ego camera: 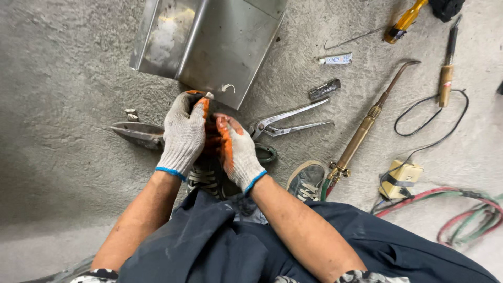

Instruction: The person picks up a metal box and places it on the floor. They then use pliers to manipulate a small metal piece and attach it to the box. The person continues to adjust and secure the piece using various tools.

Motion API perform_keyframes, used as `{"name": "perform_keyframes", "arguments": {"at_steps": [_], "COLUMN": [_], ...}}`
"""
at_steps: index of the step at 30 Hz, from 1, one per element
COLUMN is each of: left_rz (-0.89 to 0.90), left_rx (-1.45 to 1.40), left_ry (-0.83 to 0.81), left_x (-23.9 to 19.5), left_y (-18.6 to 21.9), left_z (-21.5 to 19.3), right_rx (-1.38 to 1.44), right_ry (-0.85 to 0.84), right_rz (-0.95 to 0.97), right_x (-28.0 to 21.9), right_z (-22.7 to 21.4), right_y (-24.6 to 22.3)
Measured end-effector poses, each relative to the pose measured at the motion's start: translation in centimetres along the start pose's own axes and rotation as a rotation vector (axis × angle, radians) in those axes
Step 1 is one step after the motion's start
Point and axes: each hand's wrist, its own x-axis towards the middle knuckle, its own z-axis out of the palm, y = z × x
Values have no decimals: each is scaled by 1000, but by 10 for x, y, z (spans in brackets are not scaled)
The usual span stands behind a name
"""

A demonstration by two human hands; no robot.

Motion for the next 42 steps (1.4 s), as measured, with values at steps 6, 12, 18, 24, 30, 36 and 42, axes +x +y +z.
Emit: {"name": "perform_keyframes", "arguments": {"at_steps": [6, 12, 18, 24, 30, 36, 42], "left_rz": [-39, -47, 24, 208, 262, 275, 474], "left_rx": [-118, -101, 172, 303, 302, 700, 874], "left_ry": [-70, -59, 51, 54, 84, -46, -161], "left_x": [5, 2, 1, 6, 12, 14, 8], "left_y": [8, 18, 21, 10, 10, 20, 33], "left_z": [0, 10, 22, 21, 21, 14, 6], "right_rx": [-122, -260, -309, -310, -372, -457, -408], "right_ry": [-105, -199, -185, -179, -186, -144, -133], "right_rz": [-54, -27, -19, 5, -3, -49, -29], "right_x": [1, -7, -11, -16, -29, -23, -15], "right_z": [-26, -38, -43, -43, -42, -49, -52], "right_y": [10, 22, 17, 11, 3, -1, -1]}}
